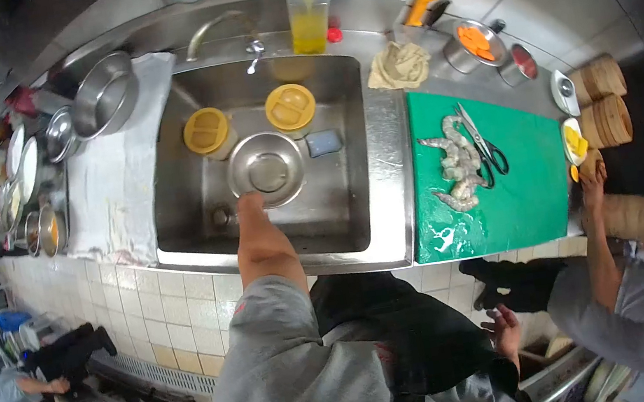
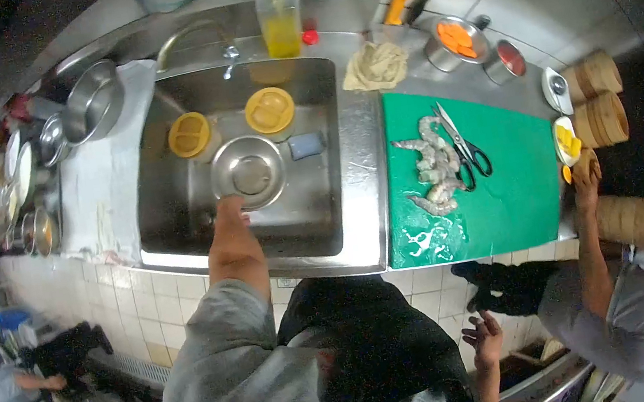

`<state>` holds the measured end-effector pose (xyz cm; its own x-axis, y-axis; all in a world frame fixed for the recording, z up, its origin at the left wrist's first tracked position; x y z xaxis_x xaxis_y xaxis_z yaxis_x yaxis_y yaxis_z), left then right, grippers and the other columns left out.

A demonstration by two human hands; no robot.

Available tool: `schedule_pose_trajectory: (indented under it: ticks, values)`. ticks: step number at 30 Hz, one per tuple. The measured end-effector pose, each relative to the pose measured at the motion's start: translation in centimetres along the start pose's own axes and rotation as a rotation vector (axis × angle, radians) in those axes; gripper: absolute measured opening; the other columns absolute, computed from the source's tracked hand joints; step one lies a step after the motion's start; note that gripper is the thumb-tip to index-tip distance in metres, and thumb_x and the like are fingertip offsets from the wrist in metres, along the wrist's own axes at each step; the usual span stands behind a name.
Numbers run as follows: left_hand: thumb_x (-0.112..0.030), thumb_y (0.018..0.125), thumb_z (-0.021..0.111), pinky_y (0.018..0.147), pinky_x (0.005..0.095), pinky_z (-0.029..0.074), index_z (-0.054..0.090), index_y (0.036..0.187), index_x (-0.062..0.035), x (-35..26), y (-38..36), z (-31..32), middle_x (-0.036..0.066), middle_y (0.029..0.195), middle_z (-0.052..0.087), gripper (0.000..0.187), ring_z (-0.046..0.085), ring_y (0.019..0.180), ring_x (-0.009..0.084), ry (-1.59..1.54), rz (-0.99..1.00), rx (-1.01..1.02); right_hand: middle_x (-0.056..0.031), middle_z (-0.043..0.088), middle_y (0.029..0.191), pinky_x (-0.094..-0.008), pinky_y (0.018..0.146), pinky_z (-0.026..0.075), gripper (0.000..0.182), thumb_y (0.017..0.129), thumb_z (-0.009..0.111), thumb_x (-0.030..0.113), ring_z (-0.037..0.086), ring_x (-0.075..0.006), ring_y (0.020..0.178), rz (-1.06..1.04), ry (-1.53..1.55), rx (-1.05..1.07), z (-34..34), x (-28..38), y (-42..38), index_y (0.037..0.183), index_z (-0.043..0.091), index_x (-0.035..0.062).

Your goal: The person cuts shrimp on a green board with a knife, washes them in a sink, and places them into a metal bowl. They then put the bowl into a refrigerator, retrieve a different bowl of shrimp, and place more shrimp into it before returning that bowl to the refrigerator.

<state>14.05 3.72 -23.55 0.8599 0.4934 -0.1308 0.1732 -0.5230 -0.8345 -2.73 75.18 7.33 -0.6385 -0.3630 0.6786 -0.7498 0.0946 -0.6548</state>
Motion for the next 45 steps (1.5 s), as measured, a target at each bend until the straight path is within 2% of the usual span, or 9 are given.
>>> schedule_pose_trajectory:
  ticks: [4,6,12,16,19,21,28,40,45]
  values:
    - [-0.021,0.095,0.054,0.066,0.0424,0.055,0.071,0.106,-0.0033,0.1,4.8,1.7,0.011,0.096,0.074,0.027,0.073,0.08,0.0287,-0.053,0.054,-0.007,-0.0156,0.068,0.108,-0.0362,0.061,0.055,0.049,0.095,0.054,0.01,0.07,-0.0265,0.075,0.051,-0.114,0.02,-1.2,-5.2,0.0,0.142,0.043,0.001]
    - [-0.015,0.089,0.065,0.058,0.0396,0.056,0.067,0.103,0.0002,-2.9,5.2,1.8,0.009,0.089,0.073,0.021,0.071,0.072,0.0233,0.551,0.784,-0.25,-0.0153,0.068,0.107,-0.0352,0.06,0.055,0.047,0.095,0.055,0.01,0.07,-0.0255,0.073,0.079,-0.135,0.025,-1.1,-6.6,0.0,0.14,0.046,0.0004]
    - [-0.004,0.084,0.064,0.054,0.0425,0.058,0.055,0.111,0.0031,-0.2,-16.7,-9.2,0.018,0.099,0.058,0.029,0.063,0.073,0.0273,-0.88,0.45,-0.079,-0.0112,0.072,0.101,-0.0293,0.079,0.053,0.035,0.086,0.071,0.013,0.067,-0.0215,0.095,-0.252,-0.848,0.056,-8.3,-22.4,11.7,0.117,0.065,-0.0016]
    - [0.0,0.082,0.059,0.054,0.0395,0.061,0.047,0.098,0.0,2.4,-23.0,-17.6,0.013,0.085,0.053,0.019,0.064,0.066,0.0256,-1.344,0.569,0.098,-0.0076,0.071,0.092,-0.0311,0.063,0.051,0.027,0.088,0.069,0.012,0.063,-0.0179,0.072,0.013,-0.387,0.313,-11.5,-32.1,18.6,0.111,0.067,-0.0009]
    - [-0.003,0.085,0.062,0.064,0.0416,0.062,0.053,0.094,0.0025,1.3,-22.4,-25.6,0.012,0.092,0.055,0.013,0.064,0.071,0.0267,-1.501,0.704,-0.002,-0.0066,0.069,0.085,-0.0325,0.051,0.044,0.021,0.091,0.064,0.011,0.059,-0.016,0.062,0.152,-0.278,0.076,-8.3,-28.8,17.1,0.109,0.068,0.0004]
    - [0.0,0.087,0.058,0.073,0.0454,0.063,0.054,0.099,0.0067,-0.7,-20.2,-31.1,0.017,0.101,0.055,0.014,0.063,0.089,0.0302,-1.536,0.817,-0.133,-0.0086,0.069,0.089,-0.0356,0.053,0.049,0.028,0.097,0.056,0.025,0.062,-0.0209,0.064,-0.156,-0.95,0.323,-3.9,-21.4,13.5,0.114,0.064,0.0028]
    - [0.002,0.091,0.056,0.075,0.045,0.065,0.046,0.118,0.0087,-10.1,-9.4,-43.6,0.019,0.108,0.056,0.03,0.066,0.085,0.0388,-1.666,0.915,0.051,-0.016,0.067,0.117,-0.0409,0.06,0.053,0.05,0.093,0.059,0.01,0.07,-0.0287,0.073,0.229,-0.27,0.104,2.2,-9.3,7.8,0.139,0.043,0.0025]
    - [-0.009,0.093,0.061,0.075,0.0251,0.046,0.059,0.091,-0.0035,-1.6,-23.3,-11.3,0.003,0.09,0.061,0.006,0.055,0.085,0.0096,-0.717,1.302,-0.119,-0.0051,0.069,0.092,-0.0288,0.069,0.052,0.026,0.095,0.065,0.019,0.066,-0.0154,0.077,-0.26,-0.124,0.299,7.7,9.0,4.7,0.112,0.065,-0.0003]
    - [-0.006,0.086,0.065,0.091,0.0403,0.046,0.061,0.095,-0.0039,5.0,-31.0,-2.0,0.013,0.105,0.064,0.01,0.061,0.1,0.029,-0.293,1.286,-0.472,-0.0027,0.066,0.093,-0.0261,0.073,0.049,0.023,0.095,0.065,0.015,0.06,-0.0109,0.082,-0.584,-0.111,0.471,14.3,25.9,7.8,0.112,0.064,-0.0003]
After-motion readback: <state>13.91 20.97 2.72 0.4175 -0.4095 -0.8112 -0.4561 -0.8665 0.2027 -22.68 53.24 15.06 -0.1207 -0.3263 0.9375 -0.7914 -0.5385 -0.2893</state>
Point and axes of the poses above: each hand's wrist, its own y-axis towards the middle knuckle, its own z-axis out of the palm, x = y × z, the point moved 6 cm from there along y, towards the middle knuckle
